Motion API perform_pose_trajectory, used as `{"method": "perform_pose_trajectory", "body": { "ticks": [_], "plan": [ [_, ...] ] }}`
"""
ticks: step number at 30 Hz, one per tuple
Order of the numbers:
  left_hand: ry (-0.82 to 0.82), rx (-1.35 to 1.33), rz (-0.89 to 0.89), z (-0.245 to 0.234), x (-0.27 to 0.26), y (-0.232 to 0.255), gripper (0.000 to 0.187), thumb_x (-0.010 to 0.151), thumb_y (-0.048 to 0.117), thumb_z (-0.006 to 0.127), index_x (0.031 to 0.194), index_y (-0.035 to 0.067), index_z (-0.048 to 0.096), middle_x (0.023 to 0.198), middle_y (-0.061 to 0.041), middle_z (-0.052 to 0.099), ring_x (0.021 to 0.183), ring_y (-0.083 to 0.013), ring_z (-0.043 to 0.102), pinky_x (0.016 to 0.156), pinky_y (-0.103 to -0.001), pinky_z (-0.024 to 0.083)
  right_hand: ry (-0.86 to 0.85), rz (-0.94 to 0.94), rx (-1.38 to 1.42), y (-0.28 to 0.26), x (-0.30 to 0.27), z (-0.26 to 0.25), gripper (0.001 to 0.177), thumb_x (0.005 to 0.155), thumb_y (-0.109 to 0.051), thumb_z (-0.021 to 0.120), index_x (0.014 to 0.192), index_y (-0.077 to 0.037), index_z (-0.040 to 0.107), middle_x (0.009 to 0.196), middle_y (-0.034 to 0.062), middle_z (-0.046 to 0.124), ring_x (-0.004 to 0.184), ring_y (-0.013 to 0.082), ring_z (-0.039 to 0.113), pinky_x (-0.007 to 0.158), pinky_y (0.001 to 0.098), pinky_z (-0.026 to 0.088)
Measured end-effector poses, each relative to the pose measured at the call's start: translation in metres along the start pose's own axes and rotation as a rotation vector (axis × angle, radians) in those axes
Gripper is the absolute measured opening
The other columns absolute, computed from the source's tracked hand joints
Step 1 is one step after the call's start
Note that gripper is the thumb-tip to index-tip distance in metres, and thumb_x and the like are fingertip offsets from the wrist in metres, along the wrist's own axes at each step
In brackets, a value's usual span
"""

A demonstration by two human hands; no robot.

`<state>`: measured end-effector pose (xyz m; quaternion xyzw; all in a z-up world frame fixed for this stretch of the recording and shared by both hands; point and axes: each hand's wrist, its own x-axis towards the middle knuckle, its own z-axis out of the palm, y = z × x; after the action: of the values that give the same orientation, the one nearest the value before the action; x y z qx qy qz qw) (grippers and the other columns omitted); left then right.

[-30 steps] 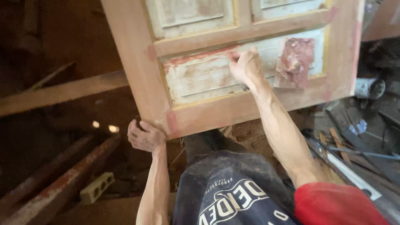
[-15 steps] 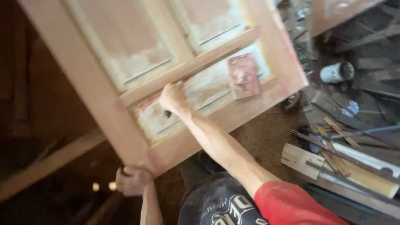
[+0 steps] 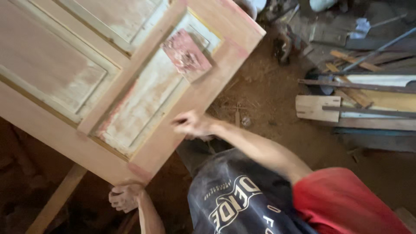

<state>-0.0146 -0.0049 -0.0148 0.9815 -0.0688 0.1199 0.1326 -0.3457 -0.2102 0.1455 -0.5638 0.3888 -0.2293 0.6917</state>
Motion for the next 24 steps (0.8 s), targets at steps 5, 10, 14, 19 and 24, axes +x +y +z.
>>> {"method": "perform_pose_trajectory", "body": {
  "ticks": [5,10,14,19,24],
  "plan": [
    [0.187,-0.274,0.671,-0.033,-0.046,0.035,0.031,0.104,0.038,0.055,0.119,0.013,0.066,0.118,-0.012,0.063,0.106,-0.0361,0.056,0.083,-0.054,0.044,0.619,-0.154,-0.758,0.057,-0.094,-0.089,0.042,0.093,-0.02,0.074,0.134,-0.012,0.069,0.13,0.0111,0.069,0.117,0.0256,0.067,0.099,0.0415,0.056],
    [-0.397,-0.515,0.984,-0.041,-0.113,0.122,0.031,0.101,0.032,0.062,0.127,0.015,0.065,0.129,-0.013,0.059,0.119,-0.0366,0.051,0.097,-0.054,0.039,0.739,-0.382,-0.617,0.113,-0.08,-0.076,0.04,0.089,0.0,0.073,0.128,-0.006,0.067,0.123,0.017,0.054,0.106,0.029,0.063,0.089,0.0384,0.057],
    [-0.591,-0.379,0.961,-0.041,-0.149,0.173,0.036,0.099,0.027,0.068,0.133,0.016,0.063,0.137,-0.013,0.056,0.129,-0.0371,0.047,0.108,-0.055,0.035,0.73,-0.499,-0.65,0.142,-0.046,-0.043,0.042,0.094,0.006,0.069,0.135,-0.001,0.064,0.128,0.0206,0.048,0.112,0.0341,0.06,0.095,0.0416,0.055],
    [-0.336,-0.457,0.954,-0.042,-0.161,0.184,0.035,0.099,0.027,0.066,0.131,0.015,0.062,0.131,-0.009,0.058,0.124,-0.0327,0.051,0.11,-0.052,0.036,0.754,-0.537,-0.863,0.171,-0.038,-0.035,0.045,0.095,0.01,0.064,0.139,-0.001,0.061,0.133,0.0242,0.044,0.117,0.0408,0.057,0.097,0.0417,0.056],
    [-0.363,-0.463,0.92,-0.033,-0.158,0.176,0.033,0.1,0.026,0.065,0.131,0.015,0.062,0.131,-0.008,0.059,0.122,-0.0309,0.052,0.11,-0.049,0.037,0.734,-0.545,-0.924,0.204,-0.051,-0.039,0.046,0.093,0.013,0.062,0.137,-0.003,0.064,0.129,0.0214,0.045,0.109,0.0343,0.057,0.089,0.0393,0.057]
  ]
}}
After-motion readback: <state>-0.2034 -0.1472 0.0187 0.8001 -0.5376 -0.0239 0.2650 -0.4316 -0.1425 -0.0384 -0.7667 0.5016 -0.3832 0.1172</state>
